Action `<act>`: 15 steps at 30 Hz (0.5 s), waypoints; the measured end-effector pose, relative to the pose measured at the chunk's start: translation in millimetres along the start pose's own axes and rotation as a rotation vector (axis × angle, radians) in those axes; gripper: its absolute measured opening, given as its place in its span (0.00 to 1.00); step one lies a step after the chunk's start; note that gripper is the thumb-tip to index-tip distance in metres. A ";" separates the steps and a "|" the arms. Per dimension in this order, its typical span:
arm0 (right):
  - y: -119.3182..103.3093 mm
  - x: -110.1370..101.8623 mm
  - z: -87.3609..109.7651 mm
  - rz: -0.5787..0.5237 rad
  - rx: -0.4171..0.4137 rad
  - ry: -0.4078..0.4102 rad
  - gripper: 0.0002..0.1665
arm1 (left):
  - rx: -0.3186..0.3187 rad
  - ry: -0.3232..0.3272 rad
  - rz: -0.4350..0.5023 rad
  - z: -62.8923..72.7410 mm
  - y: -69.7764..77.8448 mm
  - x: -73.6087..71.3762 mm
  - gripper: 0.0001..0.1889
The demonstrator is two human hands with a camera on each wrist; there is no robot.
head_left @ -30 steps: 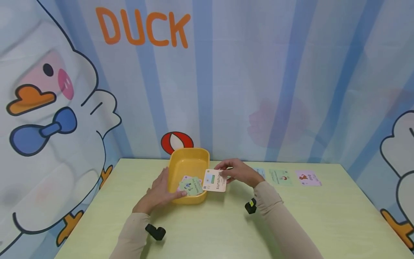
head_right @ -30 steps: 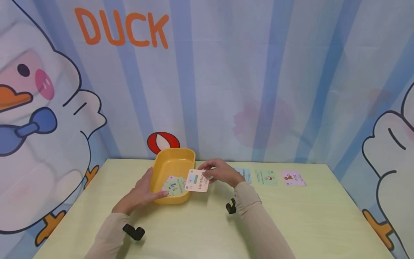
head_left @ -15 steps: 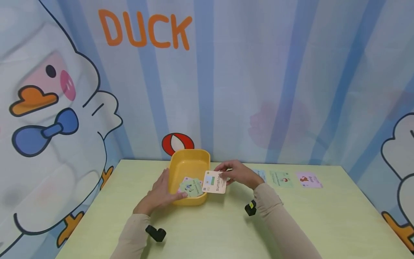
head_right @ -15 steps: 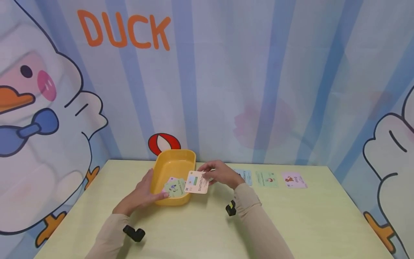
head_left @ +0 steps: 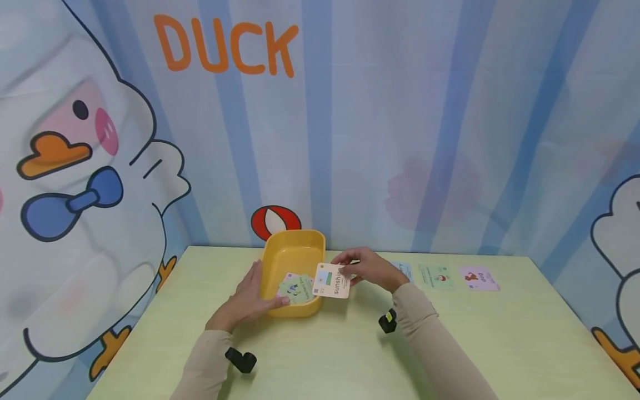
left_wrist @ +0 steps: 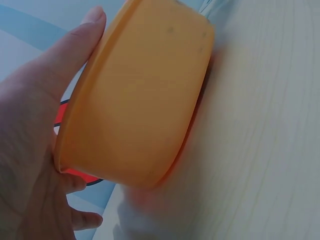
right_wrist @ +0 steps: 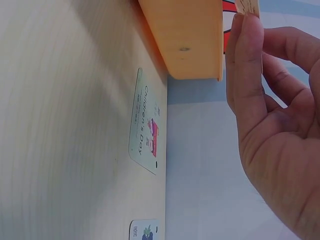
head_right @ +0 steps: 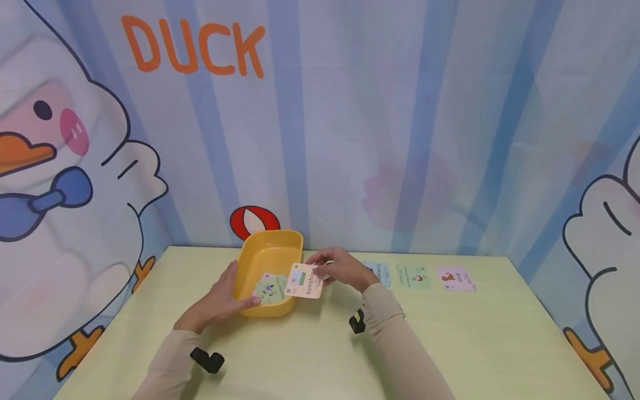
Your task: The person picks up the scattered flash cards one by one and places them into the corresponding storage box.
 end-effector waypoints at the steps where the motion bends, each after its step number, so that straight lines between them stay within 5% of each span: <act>1: 0.2 0.0 0.1 0.000 -0.003 -0.001 0.14 | -0.003 -0.002 -0.004 0.4 0.5 -0.3 0.69; 15: 0.5 0.6 3.2 0.006 -0.010 -0.002 0.15 | -0.009 0.007 -0.078 2.7 5.5 -0.8 0.69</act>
Point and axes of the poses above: each hand's wrist, its own z-axis away from the middle knuckle, its own x-axis out of the palm, y = z × x, the point moved 4 cm from there along -z, towards the middle knuckle, and after that the axes turned 2 degrees about -x, right-handed, at the moved point
